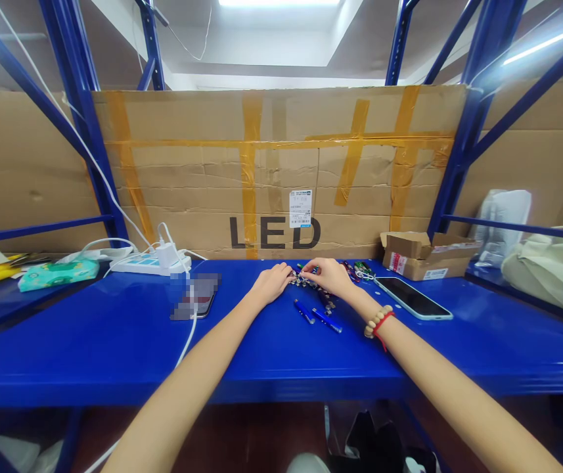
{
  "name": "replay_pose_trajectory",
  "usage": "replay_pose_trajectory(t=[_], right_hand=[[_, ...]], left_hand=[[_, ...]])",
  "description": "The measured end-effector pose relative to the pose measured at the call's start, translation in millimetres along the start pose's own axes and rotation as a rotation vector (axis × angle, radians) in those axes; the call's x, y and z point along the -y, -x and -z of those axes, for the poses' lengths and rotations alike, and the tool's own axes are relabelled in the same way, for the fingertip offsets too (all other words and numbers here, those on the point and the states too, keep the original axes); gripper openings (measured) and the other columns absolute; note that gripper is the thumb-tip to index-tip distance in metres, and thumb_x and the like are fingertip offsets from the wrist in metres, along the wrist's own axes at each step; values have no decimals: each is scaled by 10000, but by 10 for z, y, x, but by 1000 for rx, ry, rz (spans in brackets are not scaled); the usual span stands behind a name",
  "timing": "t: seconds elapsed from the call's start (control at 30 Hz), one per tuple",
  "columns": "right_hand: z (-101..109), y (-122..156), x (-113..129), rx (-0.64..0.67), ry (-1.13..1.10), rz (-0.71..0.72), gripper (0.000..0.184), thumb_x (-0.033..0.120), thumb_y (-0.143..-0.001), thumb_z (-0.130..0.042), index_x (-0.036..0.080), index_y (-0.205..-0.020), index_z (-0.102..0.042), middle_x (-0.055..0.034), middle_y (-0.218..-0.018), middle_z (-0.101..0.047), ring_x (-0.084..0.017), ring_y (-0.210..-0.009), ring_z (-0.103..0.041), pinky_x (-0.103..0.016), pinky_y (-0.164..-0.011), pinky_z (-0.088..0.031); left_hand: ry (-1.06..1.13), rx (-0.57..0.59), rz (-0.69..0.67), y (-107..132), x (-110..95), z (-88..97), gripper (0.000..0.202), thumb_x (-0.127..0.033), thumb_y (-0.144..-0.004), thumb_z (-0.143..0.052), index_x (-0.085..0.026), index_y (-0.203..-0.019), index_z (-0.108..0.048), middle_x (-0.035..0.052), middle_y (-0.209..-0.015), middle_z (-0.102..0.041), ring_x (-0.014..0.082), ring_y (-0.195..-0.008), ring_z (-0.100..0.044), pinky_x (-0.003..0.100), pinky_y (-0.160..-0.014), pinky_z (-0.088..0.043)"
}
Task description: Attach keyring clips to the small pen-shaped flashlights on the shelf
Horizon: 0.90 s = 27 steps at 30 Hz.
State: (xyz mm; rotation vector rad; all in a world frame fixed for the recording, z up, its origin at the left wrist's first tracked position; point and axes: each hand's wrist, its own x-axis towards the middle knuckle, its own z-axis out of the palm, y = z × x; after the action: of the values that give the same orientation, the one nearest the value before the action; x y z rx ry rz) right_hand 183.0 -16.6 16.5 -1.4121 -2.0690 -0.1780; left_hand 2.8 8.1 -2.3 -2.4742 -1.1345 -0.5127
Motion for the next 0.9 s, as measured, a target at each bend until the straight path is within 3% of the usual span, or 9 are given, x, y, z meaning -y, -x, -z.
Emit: replay_pose_trajectory(t=[0.13, 0.3, 0.53, 0.7, 0.9], right_hand=[[14, -5, 59, -118, -77, 124, 215, 388, -789, -525, 245, -825, -682, 5, -820, -671, -97, -631, -553, -203, -555, -360], [-47, -9, 97, -32, -113, 204, 190, 279, -803, -518, 227, -873, -688, -12, -858, -659, -87, -636, -547, -189, -572, -369], [-72, 3, 106, -9, -102, 224, 210, 311, -811, -509, 231, -882, -689, -20, -876, -649, -82, -622, -532, -188, -556, -357], [-85, 0, 134, -18, -107, 176, 165, 320, -768, -558, 215, -788, -684, -6, -846, -650, -77, -602, -524, -189, -553, -349], [3, -7, 89, -42, -57, 43, 233, 393, -799, -486, 259, -877, -659, 16, -900, -665, -100, -675, -569, -204, -573, -364]], left_hand=[[23, -16, -28, 0, 8, -22, 298, -367, -909, -251, -179, -922, -482, 40, -963, -558, 157, -912, -517, 253, -718, -422], [62, -20, -11, 3, 14, -41, 283, -332, -912, -245, -174, -926, -480, 47, -961, -555, 158, -909, -521, 261, -720, -428], [109, -20, 6, 6, 7, -29, 241, -296, -907, -274, -179, -943, -481, 43, -967, -554, 153, -925, -517, 257, -744, -425], [117, -15, 14, 11, 7, -17, 219, -288, -901, -294, -181, -911, -485, 36, -955, -559, 154, -908, -515, 256, -730, -424], [169, -95, 118, -23, 52, -80, 246, -320, -909, -273, -188, -907, -481, 25, -932, -558, 145, -915, -508, 264, -800, -408]])
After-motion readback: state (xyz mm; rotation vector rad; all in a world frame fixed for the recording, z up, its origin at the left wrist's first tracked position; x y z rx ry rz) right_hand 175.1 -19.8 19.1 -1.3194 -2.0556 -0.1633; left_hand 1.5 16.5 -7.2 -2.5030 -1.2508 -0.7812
